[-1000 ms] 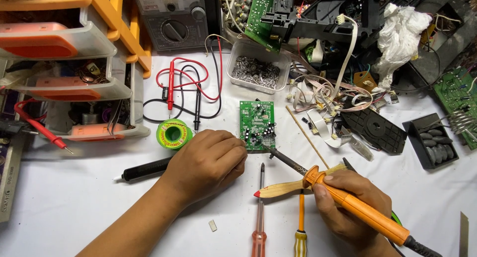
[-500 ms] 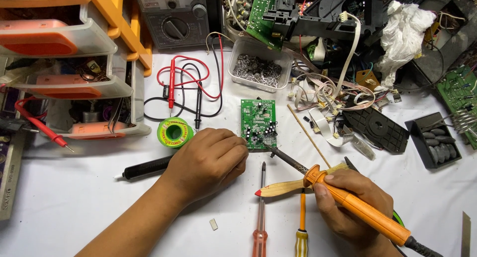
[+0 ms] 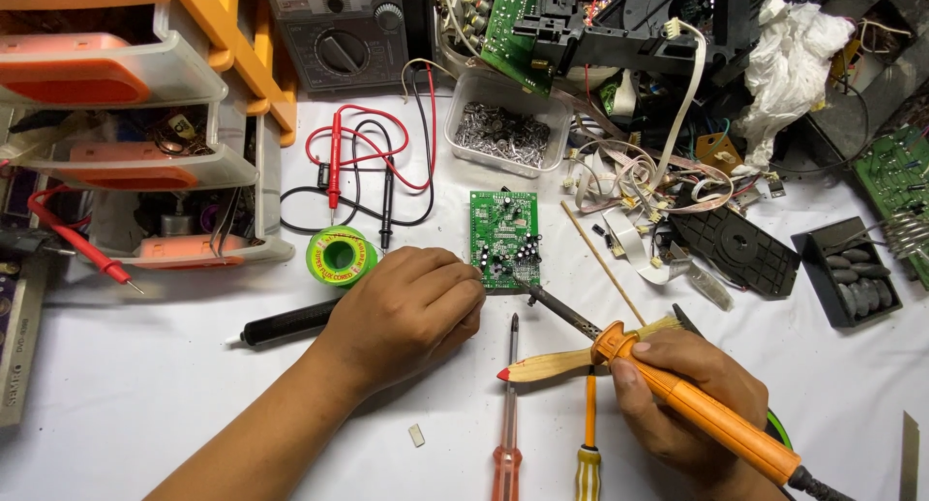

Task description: Soldering electronic components onto a printed circuit board using a soldering iron and solder wire.

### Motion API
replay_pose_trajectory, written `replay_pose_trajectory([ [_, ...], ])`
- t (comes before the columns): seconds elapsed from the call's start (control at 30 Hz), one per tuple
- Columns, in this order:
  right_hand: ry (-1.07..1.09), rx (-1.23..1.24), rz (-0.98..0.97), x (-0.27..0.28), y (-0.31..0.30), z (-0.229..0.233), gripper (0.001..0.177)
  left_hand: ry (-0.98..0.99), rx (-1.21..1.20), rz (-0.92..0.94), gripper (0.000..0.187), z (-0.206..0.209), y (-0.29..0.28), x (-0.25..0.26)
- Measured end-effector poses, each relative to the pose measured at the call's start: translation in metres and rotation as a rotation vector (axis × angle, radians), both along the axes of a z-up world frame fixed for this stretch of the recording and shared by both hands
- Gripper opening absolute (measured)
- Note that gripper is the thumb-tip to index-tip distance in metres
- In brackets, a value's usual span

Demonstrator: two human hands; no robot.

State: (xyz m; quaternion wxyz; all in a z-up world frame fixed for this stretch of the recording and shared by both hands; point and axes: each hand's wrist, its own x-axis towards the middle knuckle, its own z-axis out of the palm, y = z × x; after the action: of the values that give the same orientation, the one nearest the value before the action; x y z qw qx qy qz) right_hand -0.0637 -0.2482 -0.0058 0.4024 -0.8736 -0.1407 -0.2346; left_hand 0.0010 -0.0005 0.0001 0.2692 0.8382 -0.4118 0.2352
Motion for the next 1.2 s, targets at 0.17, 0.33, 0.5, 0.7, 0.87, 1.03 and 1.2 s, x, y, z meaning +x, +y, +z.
replay_pose_trajectory([
  [0.17, -0.021, -0.017, -0.015, 0.0002, 0.0009, -0.0012, 0.015, -0.010, 0.006, 0.002, 0.008, -0.0005, 0.0000, 0.0000],
  [0.33, -0.008, -0.040, -0.018, 0.0002, 0.0004, -0.0002, 0.014, -0.007, -0.003, 0.001, 0.009, 0.0005, -0.0002, 0.0000],
  [0.5, -0.010, -0.055, -0.006, -0.0002, -0.0007, -0.0011, 0.015, -0.044, -0.026, 0.021, 0.010, 0.0016, -0.0015, 0.0003],
  [0.7, -0.030, 0.005, 0.012, -0.0010, -0.0028, -0.0043, 0.017, -0.043, -0.051, 0.023, 0.010, 0.0039, -0.0019, 0.0004],
  [0.87, -0.016, 0.010, -0.004, -0.0008, -0.0038, -0.0024, 0.015, -0.040, -0.047, 0.020, 0.011, 0.0048, -0.0019, 0.0001],
  [1.03, -0.023, -0.013, -0.017, -0.0008, -0.0005, -0.0012, 0.016, -0.046, -0.040, 0.023, 0.011, 0.0031, -0.0017, -0.0001],
  [1.2, -0.022, -0.046, -0.036, -0.0011, -0.0008, -0.0025, 0.016, -0.031, -0.040, 0.009, 0.011, 0.0024, -0.0017, 0.0003],
])
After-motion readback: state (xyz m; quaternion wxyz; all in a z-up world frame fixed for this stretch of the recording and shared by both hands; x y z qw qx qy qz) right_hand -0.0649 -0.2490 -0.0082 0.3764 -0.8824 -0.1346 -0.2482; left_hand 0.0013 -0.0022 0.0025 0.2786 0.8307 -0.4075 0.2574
